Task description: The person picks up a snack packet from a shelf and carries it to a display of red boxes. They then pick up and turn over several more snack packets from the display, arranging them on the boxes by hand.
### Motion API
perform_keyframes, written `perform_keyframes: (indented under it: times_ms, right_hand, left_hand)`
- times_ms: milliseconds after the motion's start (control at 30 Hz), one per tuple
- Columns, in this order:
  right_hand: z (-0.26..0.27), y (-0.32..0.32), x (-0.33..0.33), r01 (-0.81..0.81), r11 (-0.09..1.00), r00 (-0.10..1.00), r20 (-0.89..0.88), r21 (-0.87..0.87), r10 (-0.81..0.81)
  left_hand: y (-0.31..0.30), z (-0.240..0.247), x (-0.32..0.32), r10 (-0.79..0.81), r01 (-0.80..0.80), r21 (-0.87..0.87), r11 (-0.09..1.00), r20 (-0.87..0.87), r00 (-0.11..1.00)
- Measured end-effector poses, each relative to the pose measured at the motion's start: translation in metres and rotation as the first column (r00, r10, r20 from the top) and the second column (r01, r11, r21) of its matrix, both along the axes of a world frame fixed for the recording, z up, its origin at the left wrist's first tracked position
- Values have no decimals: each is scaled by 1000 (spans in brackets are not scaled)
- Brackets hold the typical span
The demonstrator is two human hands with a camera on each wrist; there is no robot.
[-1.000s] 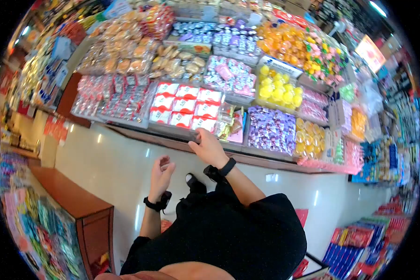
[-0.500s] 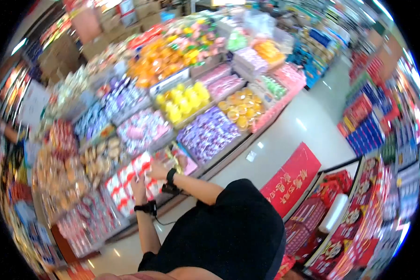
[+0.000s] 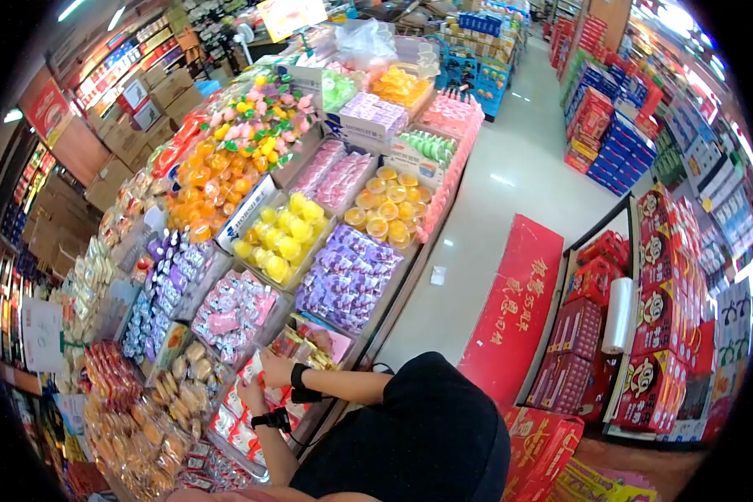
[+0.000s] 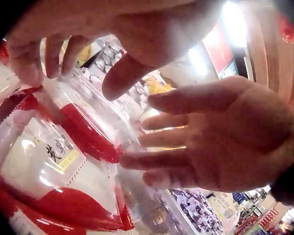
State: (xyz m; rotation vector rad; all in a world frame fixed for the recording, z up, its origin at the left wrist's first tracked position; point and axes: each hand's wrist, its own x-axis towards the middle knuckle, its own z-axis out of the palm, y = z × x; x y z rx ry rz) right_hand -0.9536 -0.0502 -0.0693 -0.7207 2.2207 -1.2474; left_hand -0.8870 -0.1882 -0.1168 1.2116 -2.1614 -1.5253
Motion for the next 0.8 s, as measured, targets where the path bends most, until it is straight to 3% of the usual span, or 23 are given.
perform_keyframes:
  times_ms: [67,100,167,267,300,367,400,433,500,533,600,633,700,767,800]
  right_hand:
    - [-1,-2,7,0,1000,988,-157,7,1]
    - [-3,-6,12,27,1000,988,-154,5,-26]
    - [-5,-10,21,124,991,942,-319,49,-102]
    - [-39,-26,25,121,991,891,-447,59,-82]
    - [-30,-23,25,137,989,887,-451,62,-94]
    - [-2,-13,29,42,992,987,-158,121,-23]
    - [-30,-23,29,88,994,943,-327,64,-63]
    - [-29,-23,30,112,992,942,-325,66,-84]
    - [-18,-15,29,46,997,995,-93,66,-40]
    - [-27,-15,30,77,995,993,-96,67,-71]
    - [-41,-13,33,219,965,973,-39,-145,-227]
    - [-39,-9,37,253,956,964,-43,-149,-262]
    - [-32,2,43,294,875,871,-268,-386,-411]
    - [-10,24,46,392,853,846,-229,-345,-482]
    - [22,44,51,381,878,896,-119,-289,-428]
  left_hand:
    - [-19,-21,-2,-5,23,-129,991,139,990]
    - [-23,-22,-1,-32,51,-130,990,143,989]
    - [-24,-26,-4,-14,38,-125,991,182,983]
    - [-22,-34,-2,19,2,-252,968,82,996]
    - [-21,-40,-4,3,16,-248,969,77,997]
    - [-22,-53,-3,65,-62,20,998,-215,974]
    - [-22,-43,-2,25,-9,108,994,-144,989]
    - [-19,-32,0,2,14,109,994,-142,990]
    - [-8,-9,4,-65,95,219,971,-136,988]
    - [-10,-13,4,-96,125,220,967,-140,986]
    - [-9,-17,2,-8,95,391,915,-219,976]
    - [-1,5,8,-14,81,382,921,-177,984]
    - [-2,25,18,-98,147,331,932,-161,982]
    - [22,55,35,-16,104,288,952,-291,956]
    - [33,74,45,-77,146,258,955,-261,962]
